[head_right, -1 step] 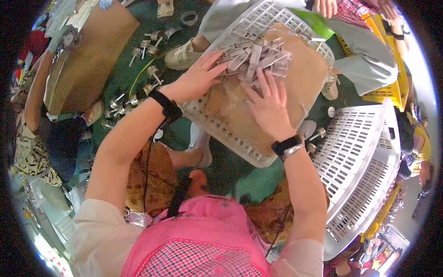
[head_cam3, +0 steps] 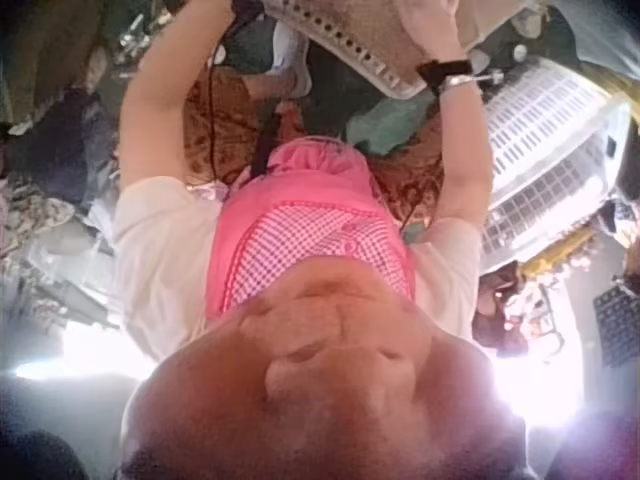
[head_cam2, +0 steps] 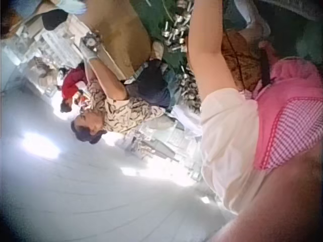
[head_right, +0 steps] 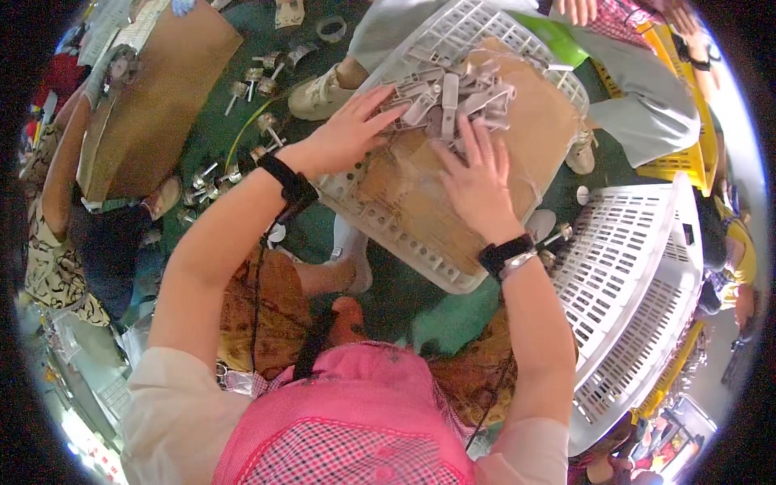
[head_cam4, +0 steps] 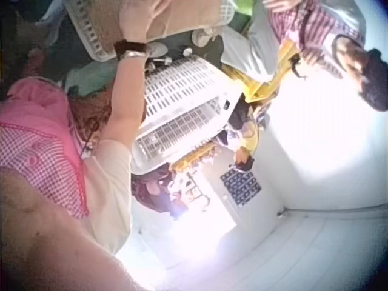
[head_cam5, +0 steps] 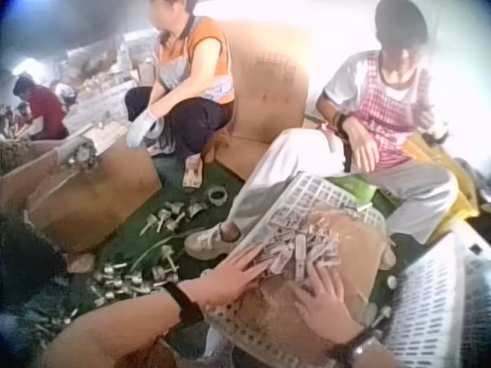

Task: Preparing a plastic tray with adhesive tape and arranging small metal lock components on it.

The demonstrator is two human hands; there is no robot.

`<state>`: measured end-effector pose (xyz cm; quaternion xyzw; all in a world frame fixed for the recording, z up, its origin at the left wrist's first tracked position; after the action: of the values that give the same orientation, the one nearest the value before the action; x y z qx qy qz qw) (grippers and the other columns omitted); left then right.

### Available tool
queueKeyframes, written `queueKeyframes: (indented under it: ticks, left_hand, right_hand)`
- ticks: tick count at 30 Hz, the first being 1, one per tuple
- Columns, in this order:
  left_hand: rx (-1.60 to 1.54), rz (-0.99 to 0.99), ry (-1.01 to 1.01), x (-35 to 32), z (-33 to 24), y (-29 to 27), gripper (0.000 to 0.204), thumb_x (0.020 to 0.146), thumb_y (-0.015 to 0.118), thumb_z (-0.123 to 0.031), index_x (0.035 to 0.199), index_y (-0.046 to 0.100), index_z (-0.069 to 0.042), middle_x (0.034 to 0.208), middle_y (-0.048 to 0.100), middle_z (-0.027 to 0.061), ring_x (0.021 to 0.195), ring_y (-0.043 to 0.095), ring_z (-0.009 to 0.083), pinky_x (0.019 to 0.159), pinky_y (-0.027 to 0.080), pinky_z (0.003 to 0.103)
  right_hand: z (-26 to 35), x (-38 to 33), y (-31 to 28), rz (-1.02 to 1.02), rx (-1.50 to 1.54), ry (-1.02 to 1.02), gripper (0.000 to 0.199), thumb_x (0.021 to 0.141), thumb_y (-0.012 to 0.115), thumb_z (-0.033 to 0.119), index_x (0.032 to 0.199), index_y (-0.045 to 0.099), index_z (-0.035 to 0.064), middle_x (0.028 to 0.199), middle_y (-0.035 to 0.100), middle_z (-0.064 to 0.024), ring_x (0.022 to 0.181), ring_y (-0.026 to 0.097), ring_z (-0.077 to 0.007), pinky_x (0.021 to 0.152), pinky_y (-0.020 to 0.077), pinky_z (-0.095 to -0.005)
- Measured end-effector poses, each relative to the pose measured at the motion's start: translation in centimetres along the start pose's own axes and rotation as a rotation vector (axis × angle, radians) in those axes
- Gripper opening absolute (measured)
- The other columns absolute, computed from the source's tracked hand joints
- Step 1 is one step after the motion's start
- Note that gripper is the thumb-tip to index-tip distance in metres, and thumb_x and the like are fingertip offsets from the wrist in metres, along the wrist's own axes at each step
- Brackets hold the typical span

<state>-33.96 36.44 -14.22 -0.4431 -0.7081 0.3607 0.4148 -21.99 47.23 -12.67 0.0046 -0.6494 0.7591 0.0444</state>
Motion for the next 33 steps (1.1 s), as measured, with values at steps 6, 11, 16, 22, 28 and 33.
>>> queueKeyframes:
  ticks: [6, 11, 16, 22, 28, 33]
  left_hand:
    - [-0.089, -0.020, 0.094, 4.5, 0.7, 1.6, 0.060, 0.082, 0.054, -0.004, 0.136, 0.031, -0.019, 0.138, 0.027, 0.0209, 0.125, 0.031, 0.0382, 0.103, 0.029, 0.042]
    - [-0.180, -0.008, 0.008, 5.9, 1.2, 1.9, 0.060, 0.082, 0.053, -0.004, 0.136, 0.031, -0.019, 0.138, 0.027, 0.0209, 0.125, 0.030, 0.0381, 0.103, 0.029, 0.042]
    - [-0.186, -0.053, -0.027, 0.8, 2.2, -3.7, 0.060, 0.080, 0.059, -0.014, 0.134, 0.034, -0.016, 0.135, 0.031, 0.0195, 0.123, 0.033, 0.0377, 0.102, 0.029, 0.042]
    - [-0.022, -0.012, -0.088, -4.8, 3.3, -3.8, 0.063, 0.070, 0.070, -0.028, 0.124, 0.043, -0.010, 0.124, 0.042, 0.0150, 0.114, 0.041, 0.0341, 0.094, 0.038, 0.040]
    - [0.105, -0.125, 0.060, -3.9, 2.1, -3.6, 0.049, 0.070, 0.069, -0.035, 0.111, 0.055, -0.012, 0.109, 0.049, 0.0106, 0.105, 0.045, 0.0294, 0.085, 0.043, 0.038]
    - [0.089, -0.142, 0.108, -3.7, 3.1, -4.5, 0.031, 0.073, 0.064, -0.032, 0.096, 0.060, -0.013, 0.103, 0.052, 0.0044, 0.100, 0.048, 0.0227, 0.082, 0.043, 0.034]
  right_hand:
    - [-4.8, 1.6, 0.3, 0.006, -0.083, 0.096, 0.037, 0.082, 0.057, 0.027, 0.118, 0.055, 0.0180, 0.144, 0.021, -0.0074, 0.133, 0.020, -0.0244, 0.104, 0.0199, -0.0519]
    - [-4.6, 1.0, -1.4, -0.033, -0.006, 0.055, 0.040, 0.082, 0.057, 0.025, 0.120, 0.052, 0.0151, 0.144, 0.021, -0.0105, 0.133, 0.021, -0.0278, 0.104, 0.0210, -0.0504]
    - [-2.1, -2.9, -2.2, -0.041, 0.052, 0.077, 0.050, 0.079, 0.059, 0.020, 0.127, 0.044, 0.0123, 0.143, 0.021, -0.0145, 0.132, 0.020, -0.0315, 0.105, 0.0207, -0.0497]
    - [3.5, -5.7, 0.0, -0.044, 0.161, 0.161, 0.063, 0.076, 0.061, 0.020, 0.132, 0.035, 0.0087, 0.142, 0.022, -0.0170, 0.130, 0.022, -0.0337, 0.105, 0.0169, -0.0490]
    - [8.2, -5.4, 1.3, -0.038, 0.093, 0.134, 0.064, 0.075, 0.062, 0.021, 0.131, 0.036, 0.0080, 0.141, 0.025, -0.0157, 0.130, 0.024, -0.0312, 0.106, 0.0170, -0.0480]
    - [9.4, -5.5, 1.8, -0.036, -0.008, 0.138, 0.063, 0.074, 0.063, 0.022, 0.131, 0.037, 0.0090, 0.140, 0.029, -0.0135, 0.129, 0.026, -0.0287, 0.107, 0.0182, -0.0468]
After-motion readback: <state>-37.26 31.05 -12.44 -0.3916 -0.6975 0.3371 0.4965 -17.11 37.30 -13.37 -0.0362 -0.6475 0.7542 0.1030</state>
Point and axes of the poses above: each hand's wrist, its own x-axis towards the middle knuckle, its own y-axis out of the palm, z = x × y, the point moved 8 cm from there along x, towards the middle knuckle
